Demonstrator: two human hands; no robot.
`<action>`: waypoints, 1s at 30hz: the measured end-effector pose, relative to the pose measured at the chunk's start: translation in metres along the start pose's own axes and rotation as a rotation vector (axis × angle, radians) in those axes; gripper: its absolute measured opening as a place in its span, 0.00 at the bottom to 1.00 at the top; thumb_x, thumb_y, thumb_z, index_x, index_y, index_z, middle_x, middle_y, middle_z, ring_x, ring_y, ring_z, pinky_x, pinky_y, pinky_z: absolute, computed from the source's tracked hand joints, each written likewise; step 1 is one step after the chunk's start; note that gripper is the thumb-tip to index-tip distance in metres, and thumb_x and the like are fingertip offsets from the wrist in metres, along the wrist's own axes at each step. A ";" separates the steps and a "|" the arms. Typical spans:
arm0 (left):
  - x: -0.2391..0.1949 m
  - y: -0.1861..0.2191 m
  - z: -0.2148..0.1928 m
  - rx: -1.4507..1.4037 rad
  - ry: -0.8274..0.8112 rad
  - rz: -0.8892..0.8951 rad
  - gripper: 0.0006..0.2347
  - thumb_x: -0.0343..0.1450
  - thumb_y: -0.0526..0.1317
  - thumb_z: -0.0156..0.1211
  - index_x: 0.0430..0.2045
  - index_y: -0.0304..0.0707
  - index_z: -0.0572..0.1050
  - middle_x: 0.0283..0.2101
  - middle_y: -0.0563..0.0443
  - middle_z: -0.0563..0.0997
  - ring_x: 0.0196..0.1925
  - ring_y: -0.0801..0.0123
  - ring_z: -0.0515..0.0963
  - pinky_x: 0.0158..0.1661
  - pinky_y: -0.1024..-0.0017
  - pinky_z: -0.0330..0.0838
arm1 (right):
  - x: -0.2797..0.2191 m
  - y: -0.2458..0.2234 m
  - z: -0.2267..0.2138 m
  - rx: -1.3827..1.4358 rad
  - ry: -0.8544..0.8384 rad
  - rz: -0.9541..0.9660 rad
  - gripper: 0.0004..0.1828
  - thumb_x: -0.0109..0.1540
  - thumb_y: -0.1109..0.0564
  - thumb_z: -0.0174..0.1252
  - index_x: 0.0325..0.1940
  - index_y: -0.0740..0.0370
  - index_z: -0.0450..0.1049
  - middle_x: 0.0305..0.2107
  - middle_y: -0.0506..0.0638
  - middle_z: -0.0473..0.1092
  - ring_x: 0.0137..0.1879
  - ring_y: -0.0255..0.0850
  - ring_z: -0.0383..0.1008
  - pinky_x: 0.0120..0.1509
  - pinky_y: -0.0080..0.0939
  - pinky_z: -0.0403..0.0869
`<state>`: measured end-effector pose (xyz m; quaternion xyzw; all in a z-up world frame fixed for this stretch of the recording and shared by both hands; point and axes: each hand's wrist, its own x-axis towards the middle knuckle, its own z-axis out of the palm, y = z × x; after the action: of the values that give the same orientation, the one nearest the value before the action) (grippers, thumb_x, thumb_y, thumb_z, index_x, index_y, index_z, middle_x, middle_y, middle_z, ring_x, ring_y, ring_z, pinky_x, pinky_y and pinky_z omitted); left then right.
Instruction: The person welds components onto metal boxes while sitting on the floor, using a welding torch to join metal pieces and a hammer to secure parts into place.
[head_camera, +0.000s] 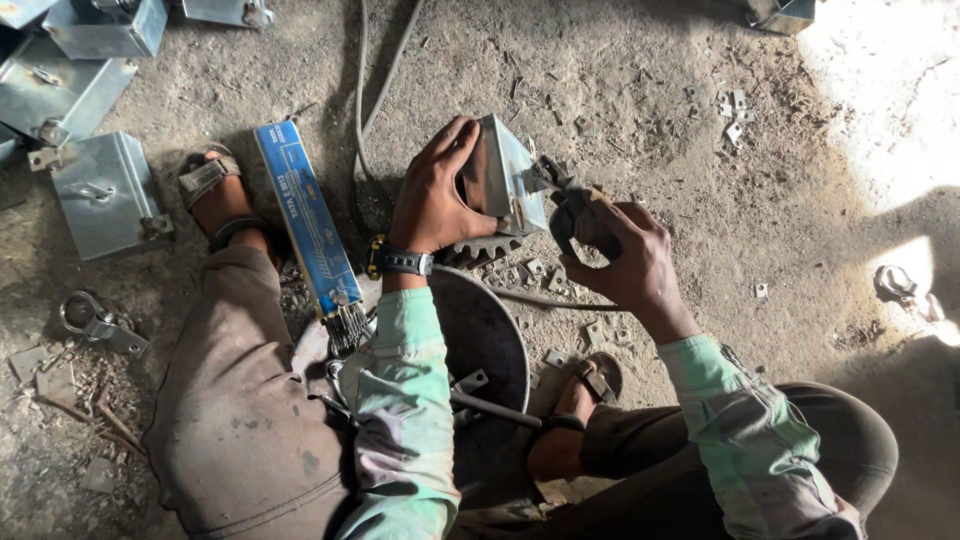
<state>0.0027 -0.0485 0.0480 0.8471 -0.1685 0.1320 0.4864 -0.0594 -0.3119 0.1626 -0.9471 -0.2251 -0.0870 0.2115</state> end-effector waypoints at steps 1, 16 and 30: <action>-0.001 0.000 0.000 0.008 -0.004 -0.011 0.48 0.50 0.49 0.80 0.67 0.26 0.64 0.73 0.35 0.64 0.72 0.49 0.69 0.69 0.60 0.65 | 0.002 -0.003 -0.001 -0.007 0.001 -0.014 0.40 0.49 0.53 0.76 0.63 0.66 0.73 0.42 0.57 0.76 0.45 0.47 0.79 0.48 0.46 0.81; -0.005 0.008 0.000 -0.070 0.030 -0.022 0.50 0.52 0.55 0.84 0.67 0.30 0.63 0.70 0.33 0.64 0.70 0.45 0.67 0.67 0.56 0.61 | 0.012 -0.032 -0.017 0.043 -0.139 0.002 0.23 0.52 0.58 0.70 0.52 0.56 0.78 0.48 0.48 0.77 0.48 0.43 0.80 0.54 0.44 0.77; -0.013 -0.014 0.018 -0.081 0.032 -0.068 0.48 0.54 0.50 0.77 0.72 0.39 0.62 0.77 0.44 0.62 0.74 0.53 0.66 0.68 0.60 0.64 | 0.018 -0.029 -0.014 0.035 -0.072 -0.169 0.18 0.53 0.59 0.68 0.47 0.53 0.80 0.55 0.46 0.76 0.60 0.43 0.79 0.61 0.43 0.76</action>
<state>-0.0019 -0.0560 0.0232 0.8298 -0.1372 0.1219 0.5270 -0.0580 -0.2877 0.1906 -0.9234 -0.3130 -0.0663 0.2119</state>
